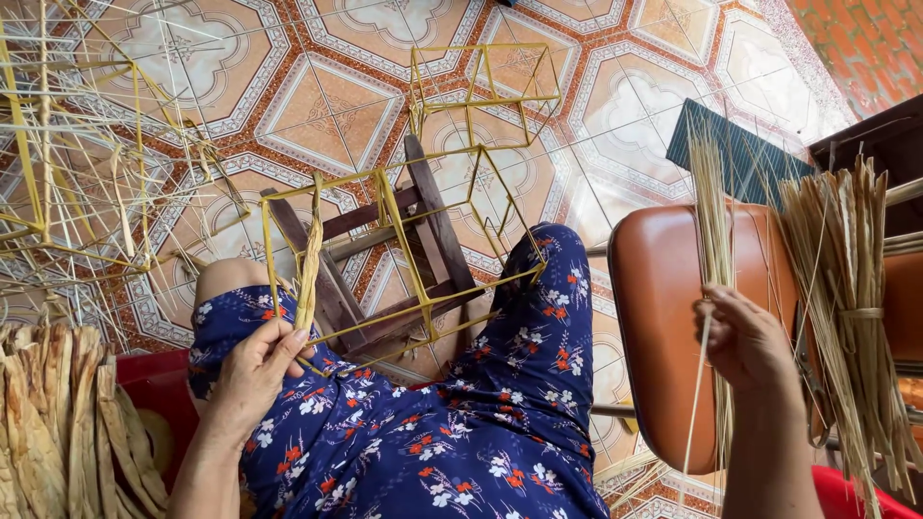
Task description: Hand-weaving bamboo strips into geometric lantern frames.
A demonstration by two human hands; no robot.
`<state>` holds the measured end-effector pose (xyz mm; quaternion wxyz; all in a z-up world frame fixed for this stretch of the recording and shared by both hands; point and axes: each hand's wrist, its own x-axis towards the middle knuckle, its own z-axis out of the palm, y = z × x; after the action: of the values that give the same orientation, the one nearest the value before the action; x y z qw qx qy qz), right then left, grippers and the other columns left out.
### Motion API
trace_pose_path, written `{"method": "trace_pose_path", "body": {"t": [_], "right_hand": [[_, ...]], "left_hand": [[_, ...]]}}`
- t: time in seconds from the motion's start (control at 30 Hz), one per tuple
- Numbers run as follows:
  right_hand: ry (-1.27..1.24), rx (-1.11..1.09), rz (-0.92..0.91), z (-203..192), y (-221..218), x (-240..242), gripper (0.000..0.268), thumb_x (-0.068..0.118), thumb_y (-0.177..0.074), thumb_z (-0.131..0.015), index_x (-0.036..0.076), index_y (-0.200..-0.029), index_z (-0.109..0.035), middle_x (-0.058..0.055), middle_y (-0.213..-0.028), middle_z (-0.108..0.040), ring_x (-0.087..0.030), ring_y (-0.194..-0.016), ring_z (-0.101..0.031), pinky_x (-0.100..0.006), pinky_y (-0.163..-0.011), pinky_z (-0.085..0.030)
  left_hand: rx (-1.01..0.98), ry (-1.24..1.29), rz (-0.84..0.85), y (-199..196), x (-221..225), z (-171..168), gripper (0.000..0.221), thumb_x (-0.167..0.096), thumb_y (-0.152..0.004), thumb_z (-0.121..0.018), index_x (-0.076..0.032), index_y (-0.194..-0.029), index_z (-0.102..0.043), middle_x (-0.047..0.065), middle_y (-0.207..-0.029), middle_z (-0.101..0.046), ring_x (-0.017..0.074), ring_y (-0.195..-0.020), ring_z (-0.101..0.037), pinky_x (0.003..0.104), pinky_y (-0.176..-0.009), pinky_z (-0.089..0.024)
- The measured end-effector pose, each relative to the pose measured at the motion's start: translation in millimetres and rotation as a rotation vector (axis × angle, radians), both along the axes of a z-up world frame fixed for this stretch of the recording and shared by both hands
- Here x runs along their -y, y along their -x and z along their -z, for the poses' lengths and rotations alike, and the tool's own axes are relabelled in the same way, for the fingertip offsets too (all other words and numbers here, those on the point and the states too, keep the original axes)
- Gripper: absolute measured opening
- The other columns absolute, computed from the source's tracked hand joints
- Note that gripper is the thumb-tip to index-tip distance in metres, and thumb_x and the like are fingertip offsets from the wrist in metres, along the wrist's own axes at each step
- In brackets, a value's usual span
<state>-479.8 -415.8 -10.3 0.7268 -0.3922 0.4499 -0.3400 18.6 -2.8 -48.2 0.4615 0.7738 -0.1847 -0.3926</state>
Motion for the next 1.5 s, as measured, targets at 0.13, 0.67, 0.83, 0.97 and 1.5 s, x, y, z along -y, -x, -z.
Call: {"method": "trace_pose_path", "body": {"t": [0.13,0.67,0.83,0.97,1.5], "right_hand": [[-0.029,0.073,-0.145,-23,-60,-19,0.014,0.011,-0.106,-0.062,-0.001,-0.114,-0.065,-0.008,-0.083,-0.066,-0.007,-0.060,-0.056,-0.021,-0.052,-0.047],[0.568,0.088,-0.327,-36,-414,-73,0.006,0.009,-0.111,-0.059,0.004,-0.110,-0.057,-0.012,-0.084,-0.071,-0.019,-0.064,-0.070,-0.032,-0.056,-0.058],[0.425,-0.100,-0.515,-1,-460,-105,0.010,0.011,-0.106,-0.060,0.002,-0.102,-0.060,-0.011,-0.079,-0.071,-0.017,-0.060,-0.070,-0.030,-0.052,-0.057],[0.244,-0.232,-0.690,17,-476,-132,0.011,0.011,-0.101,-0.061,0.000,-0.100,-0.062,-0.012,-0.076,-0.071,-0.018,-0.059,-0.071,-0.032,-0.053,-0.063],[0.414,-0.206,-0.783,-8,-444,-214,0.015,0.013,-0.100,-0.065,0.001,-0.096,-0.060,-0.007,-0.069,-0.068,-0.011,-0.054,-0.067,-0.026,-0.046,-0.054]], "left_hand": [[0.021,0.039,0.013,0,2,9,0.024,-0.026,-0.100,-0.062,-0.005,-0.091,-0.070,0.003,-0.079,-0.072,0.0074,-0.064,-0.058,0.022,-0.059,-0.049],[0.058,-0.033,0.002,1,13,-33,0.022,-0.030,-0.094,-0.070,-0.012,-0.099,-0.083,0.000,-0.058,-0.062,0.0057,-0.050,-0.051,0.024,-0.044,-0.039],[-0.072,0.098,-0.063,4,9,-26,0.019,-0.024,-0.096,-0.070,-0.008,-0.103,-0.077,-0.002,-0.067,-0.063,0.0035,-0.055,-0.055,0.019,-0.045,-0.043],[-0.163,0.246,-0.077,5,9,-17,0.015,-0.016,-0.098,-0.068,-0.006,-0.109,-0.069,-0.003,-0.080,-0.065,0.0025,-0.060,-0.054,0.018,-0.046,-0.044],[-0.249,0.196,-0.196,10,17,-24,0.010,-0.010,-0.099,-0.063,-0.008,-0.108,-0.063,0.001,-0.078,-0.066,0.0038,-0.058,-0.055,0.018,-0.045,-0.042]]}}
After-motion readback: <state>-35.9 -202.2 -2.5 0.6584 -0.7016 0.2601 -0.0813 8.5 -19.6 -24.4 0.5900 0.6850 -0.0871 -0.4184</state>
